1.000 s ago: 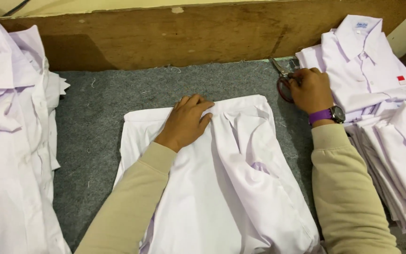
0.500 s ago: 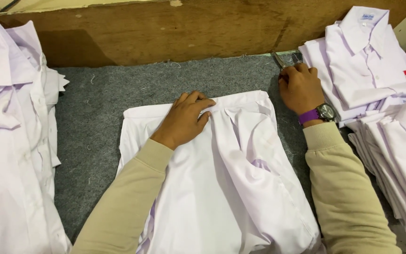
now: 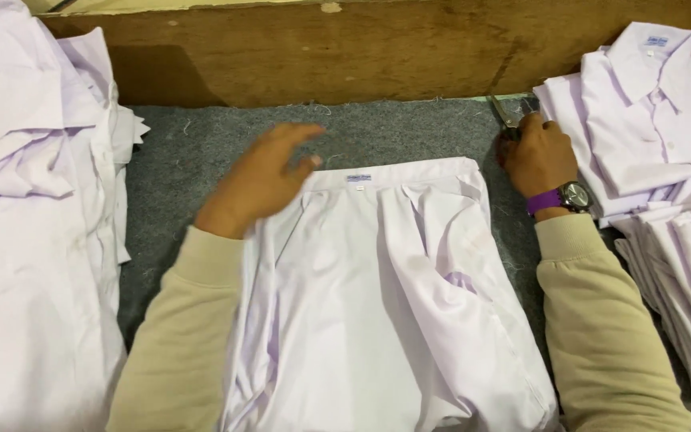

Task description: Trimming loose threads from white shirts with scissors and folding them for final inspection.

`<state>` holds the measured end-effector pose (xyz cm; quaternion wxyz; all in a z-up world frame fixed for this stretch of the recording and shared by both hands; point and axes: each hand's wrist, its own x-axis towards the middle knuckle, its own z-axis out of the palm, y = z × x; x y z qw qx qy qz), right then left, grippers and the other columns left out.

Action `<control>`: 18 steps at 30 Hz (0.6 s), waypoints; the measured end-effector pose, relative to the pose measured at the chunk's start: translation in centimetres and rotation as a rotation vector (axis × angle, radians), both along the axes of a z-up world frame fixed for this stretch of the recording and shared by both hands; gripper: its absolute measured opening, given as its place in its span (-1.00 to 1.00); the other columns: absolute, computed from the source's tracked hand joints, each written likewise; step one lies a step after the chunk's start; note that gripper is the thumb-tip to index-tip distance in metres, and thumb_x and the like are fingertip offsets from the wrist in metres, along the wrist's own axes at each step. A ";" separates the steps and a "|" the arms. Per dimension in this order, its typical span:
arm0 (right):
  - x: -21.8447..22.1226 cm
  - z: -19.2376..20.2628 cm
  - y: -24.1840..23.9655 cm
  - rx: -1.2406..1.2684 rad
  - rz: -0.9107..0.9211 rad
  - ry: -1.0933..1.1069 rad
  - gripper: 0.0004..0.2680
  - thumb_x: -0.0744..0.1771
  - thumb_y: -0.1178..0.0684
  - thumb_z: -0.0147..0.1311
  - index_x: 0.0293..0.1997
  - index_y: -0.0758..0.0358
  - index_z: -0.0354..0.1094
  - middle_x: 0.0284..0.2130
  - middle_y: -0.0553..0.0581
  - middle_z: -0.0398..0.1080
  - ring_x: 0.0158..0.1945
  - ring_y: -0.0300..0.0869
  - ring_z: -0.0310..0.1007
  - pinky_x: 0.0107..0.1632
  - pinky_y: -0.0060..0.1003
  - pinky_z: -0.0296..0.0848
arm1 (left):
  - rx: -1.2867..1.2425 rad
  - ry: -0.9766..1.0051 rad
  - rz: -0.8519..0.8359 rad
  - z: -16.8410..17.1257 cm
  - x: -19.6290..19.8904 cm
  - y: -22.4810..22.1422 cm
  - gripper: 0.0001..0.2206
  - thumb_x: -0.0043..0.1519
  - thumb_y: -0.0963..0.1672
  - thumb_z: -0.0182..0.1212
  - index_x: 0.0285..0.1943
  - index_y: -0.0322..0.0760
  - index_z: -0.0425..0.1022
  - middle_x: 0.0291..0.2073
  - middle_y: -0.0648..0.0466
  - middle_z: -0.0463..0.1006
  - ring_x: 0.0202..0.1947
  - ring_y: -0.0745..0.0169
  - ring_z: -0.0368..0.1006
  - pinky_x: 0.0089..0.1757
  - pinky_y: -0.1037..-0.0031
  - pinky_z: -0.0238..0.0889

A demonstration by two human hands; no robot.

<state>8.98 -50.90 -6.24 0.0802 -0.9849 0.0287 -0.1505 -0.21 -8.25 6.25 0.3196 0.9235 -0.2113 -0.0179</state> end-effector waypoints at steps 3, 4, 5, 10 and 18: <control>-1.2 2.1 1.5 -0.074 0.053 -0.159 -0.73 0.42 -0.05 0.04 0.03 0.40 0.22 -0.20 0.56 0.36 -0.30 0.53 0.44 -0.39 0.40 0.34 | -0.143 0.032 0.313 -0.3 -0.4 5.8 -0.62 0.31 -0.08 0.08 0.33 -0.10 0.39 0.26 0.08 0.46 0.24 0.20 0.37 0.14 0.31 0.18; -1.8 3.6 2.2 -0.045 0.091 -0.203 -0.77 0.40 0.08 0.07 0.10 0.39 0.18 -0.14 0.54 0.30 -0.38 0.53 0.38 -0.45 0.38 0.33 | -0.174 0.100 0.472 -0.9 -0.8 7.3 -0.65 0.31 -0.07 0.06 0.29 -0.06 0.43 0.12 0.14 0.52 0.06 0.29 0.43 -0.05 0.37 0.27; -2.7 5.1 2.7 -0.015 0.121 -0.245 -0.75 0.39 0.22 0.10 0.16 0.37 0.14 -0.09 0.52 0.23 -0.45 0.53 0.33 -0.50 0.37 0.32 | -0.205 0.169 0.624 -1.4 -1.0 8.8 -0.67 0.31 -0.06 0.04 0.25 -0.02 0.47 -0.02 0.20 0.58 -0.12 0.37 0.49 -0.24 0.42 0.35; -5.7 12.4 10.2 0.371 0.388 -0.164 -0.79 0.38 0.18 0.15 0.05 0.41 0.22 -0.20 0.34 0.38 -0.21 0.15 0.38 -0.22 0.01 0.28 | -0.406 0.447 0.697 -2.5 -2.3 9.7 -0.71 0.36 -0.08 0.03 0.19 -0.22 0.52 -0.03 0.05 0.64 -0.08 0.31 0.53 -0.08 0.53 0.36; -9.5 9.6 24.0 0.259 0.712 -0.058 -0.64 0.27 0.02 0.26 0.15 0.09 0.24 -0.16 0.22 0.38 -0.10 0.28 0.51 -0.12 0.19 0.52 | -0.490 0.377 0.495 -3.1 -3.6 9.0 -0.62 0.24 -0.19 0.22 0.26 -0.41 0.48 -0.12 -0.19 0.64 -0.19 0.08 0.54 -0.17 0.29 0.49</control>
